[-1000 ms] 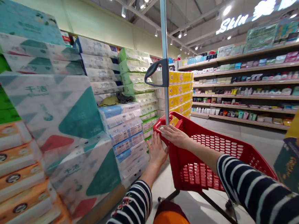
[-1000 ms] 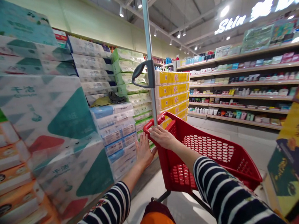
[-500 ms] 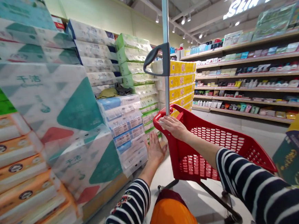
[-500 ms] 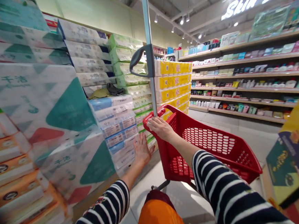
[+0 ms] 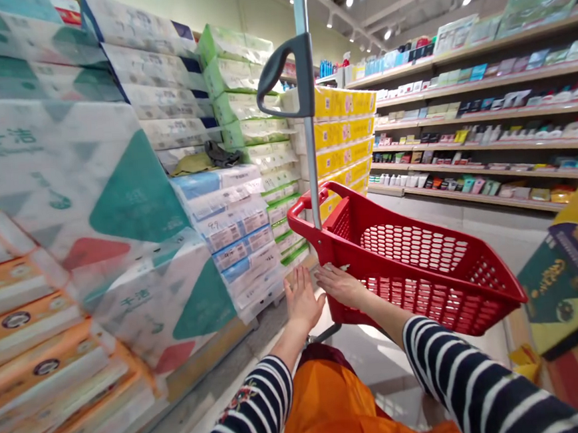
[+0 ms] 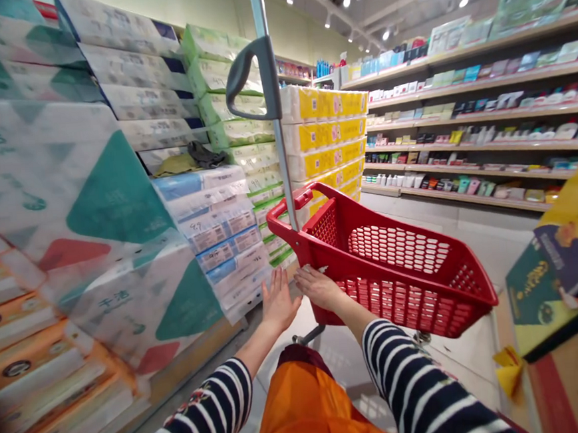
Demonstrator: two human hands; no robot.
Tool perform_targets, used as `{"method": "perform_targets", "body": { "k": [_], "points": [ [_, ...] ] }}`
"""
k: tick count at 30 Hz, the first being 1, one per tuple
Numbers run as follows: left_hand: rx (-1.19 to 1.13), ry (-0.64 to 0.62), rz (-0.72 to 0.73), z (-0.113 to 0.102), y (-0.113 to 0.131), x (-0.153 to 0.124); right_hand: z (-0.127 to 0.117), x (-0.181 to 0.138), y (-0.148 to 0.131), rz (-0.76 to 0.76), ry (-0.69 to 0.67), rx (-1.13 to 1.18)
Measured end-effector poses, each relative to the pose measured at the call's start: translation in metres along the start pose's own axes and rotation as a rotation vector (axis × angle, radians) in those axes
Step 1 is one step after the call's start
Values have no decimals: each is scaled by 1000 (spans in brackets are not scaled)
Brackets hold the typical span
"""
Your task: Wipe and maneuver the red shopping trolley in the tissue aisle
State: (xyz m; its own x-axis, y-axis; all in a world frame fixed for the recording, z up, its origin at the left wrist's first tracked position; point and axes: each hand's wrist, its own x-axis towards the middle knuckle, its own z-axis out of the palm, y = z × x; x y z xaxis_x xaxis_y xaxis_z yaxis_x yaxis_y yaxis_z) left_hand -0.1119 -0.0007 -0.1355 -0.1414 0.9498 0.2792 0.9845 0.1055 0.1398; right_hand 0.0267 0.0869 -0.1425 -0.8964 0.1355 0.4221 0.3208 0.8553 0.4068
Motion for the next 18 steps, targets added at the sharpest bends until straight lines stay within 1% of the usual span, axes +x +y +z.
{"method": "perform_targets", "body": {
  "k": [2, 6, 8, 9, 11, 16, 18],
  "points": [
    [-7, 12, -13, -4, -1, 1, -12, 5, 3, 8, 23, 5],
    [-11, 74, -17, -14, 0, 6, -47, 32, 27, 93, 183, -37],
    [0, 92, -4, -17, 3, 7, -55, 40, 38, 119, 219, -48],
    [6, 93, 4, -17, 5, 7, -54, 41, 40, 116, 218, -47],
    [20, 84, 27, -14, 9, 4, -45, 36, 37, 100, 196, -36],
    [64, 39, 87, 0, 18, -10, -4, -7, 3, 82, 63, -2],
    [70, 17, 115, 5, 21, -15, 6, -24, -9, 86, 2, 18]
  ]
}}
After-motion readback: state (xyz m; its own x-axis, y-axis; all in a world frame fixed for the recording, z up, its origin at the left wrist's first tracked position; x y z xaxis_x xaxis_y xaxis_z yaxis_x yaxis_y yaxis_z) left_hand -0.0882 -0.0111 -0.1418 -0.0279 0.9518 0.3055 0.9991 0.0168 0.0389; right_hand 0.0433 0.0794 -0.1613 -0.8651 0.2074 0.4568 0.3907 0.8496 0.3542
